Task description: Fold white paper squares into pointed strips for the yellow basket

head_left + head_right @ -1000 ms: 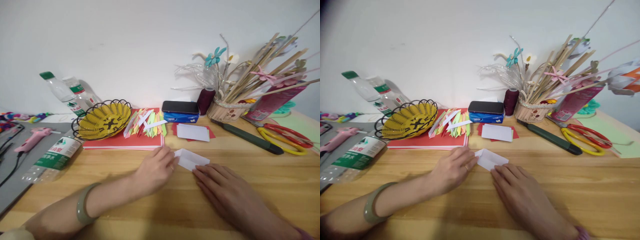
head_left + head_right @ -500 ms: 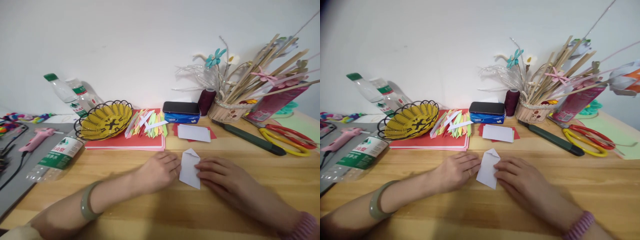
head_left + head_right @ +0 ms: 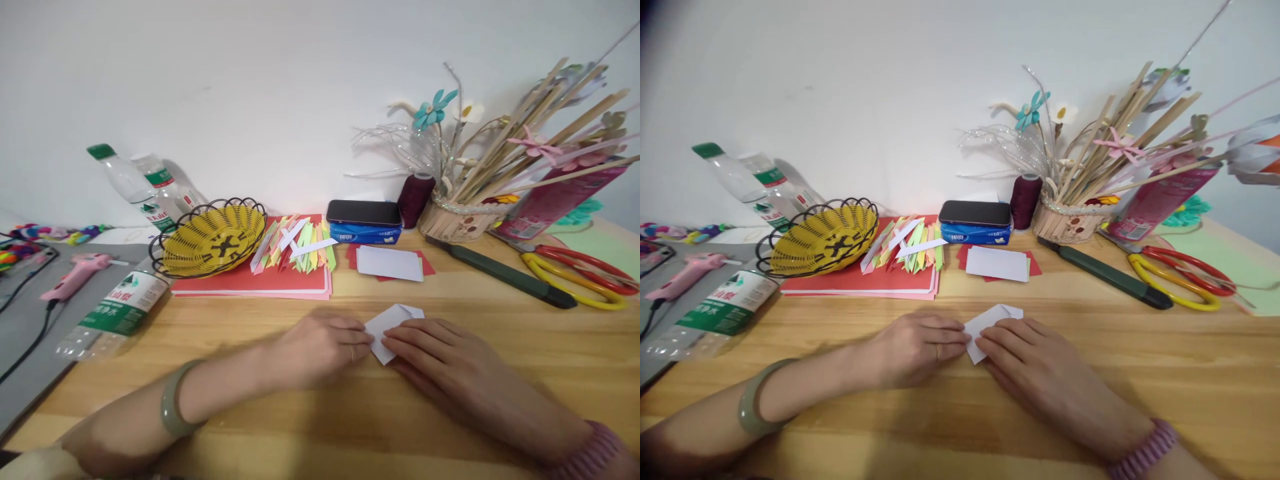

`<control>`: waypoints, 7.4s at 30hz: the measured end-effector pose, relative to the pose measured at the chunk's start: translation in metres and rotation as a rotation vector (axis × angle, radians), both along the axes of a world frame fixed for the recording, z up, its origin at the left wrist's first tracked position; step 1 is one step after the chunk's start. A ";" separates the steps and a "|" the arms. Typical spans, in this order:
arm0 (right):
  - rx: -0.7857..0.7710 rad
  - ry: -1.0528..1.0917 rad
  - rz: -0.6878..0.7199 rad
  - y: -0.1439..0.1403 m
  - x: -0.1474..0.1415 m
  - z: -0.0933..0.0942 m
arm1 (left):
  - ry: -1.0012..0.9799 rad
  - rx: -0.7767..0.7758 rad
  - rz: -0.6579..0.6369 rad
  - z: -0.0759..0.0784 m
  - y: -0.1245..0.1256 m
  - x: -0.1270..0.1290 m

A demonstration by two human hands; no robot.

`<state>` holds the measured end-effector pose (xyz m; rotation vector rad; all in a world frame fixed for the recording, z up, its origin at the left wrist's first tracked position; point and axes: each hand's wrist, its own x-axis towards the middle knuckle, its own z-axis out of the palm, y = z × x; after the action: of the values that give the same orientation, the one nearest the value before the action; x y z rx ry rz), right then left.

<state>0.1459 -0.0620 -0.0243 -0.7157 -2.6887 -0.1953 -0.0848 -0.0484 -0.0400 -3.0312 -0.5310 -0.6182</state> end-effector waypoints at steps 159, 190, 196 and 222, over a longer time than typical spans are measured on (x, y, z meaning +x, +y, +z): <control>-0.113 0.030 -0.129 -0.007 -0.014 -0.015 | -0.003 0.216 0.105 -0.008 0.000 0.008; -0.040 0.028 -0.159 -0.020 0.013 -0.013 | 0.025 0.054 0.093 -0.001 0.004 0.005; -0.056 0.099 -0.136 -0.029 -0.001 -0.003 | -0.104 0.187 0.152 -0.005 0.001 0.005; -0.231 0.192 -0.186 -0.015 0.019 -0.011 | -0.219 -0.230 0.197 0.002 -0.001 0.007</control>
<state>0.1653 -0.0768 -0.0350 -1.0003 -2.4848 0.1356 -0.0782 -0.0496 -0.0381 -3.0780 -0.9569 -0.9432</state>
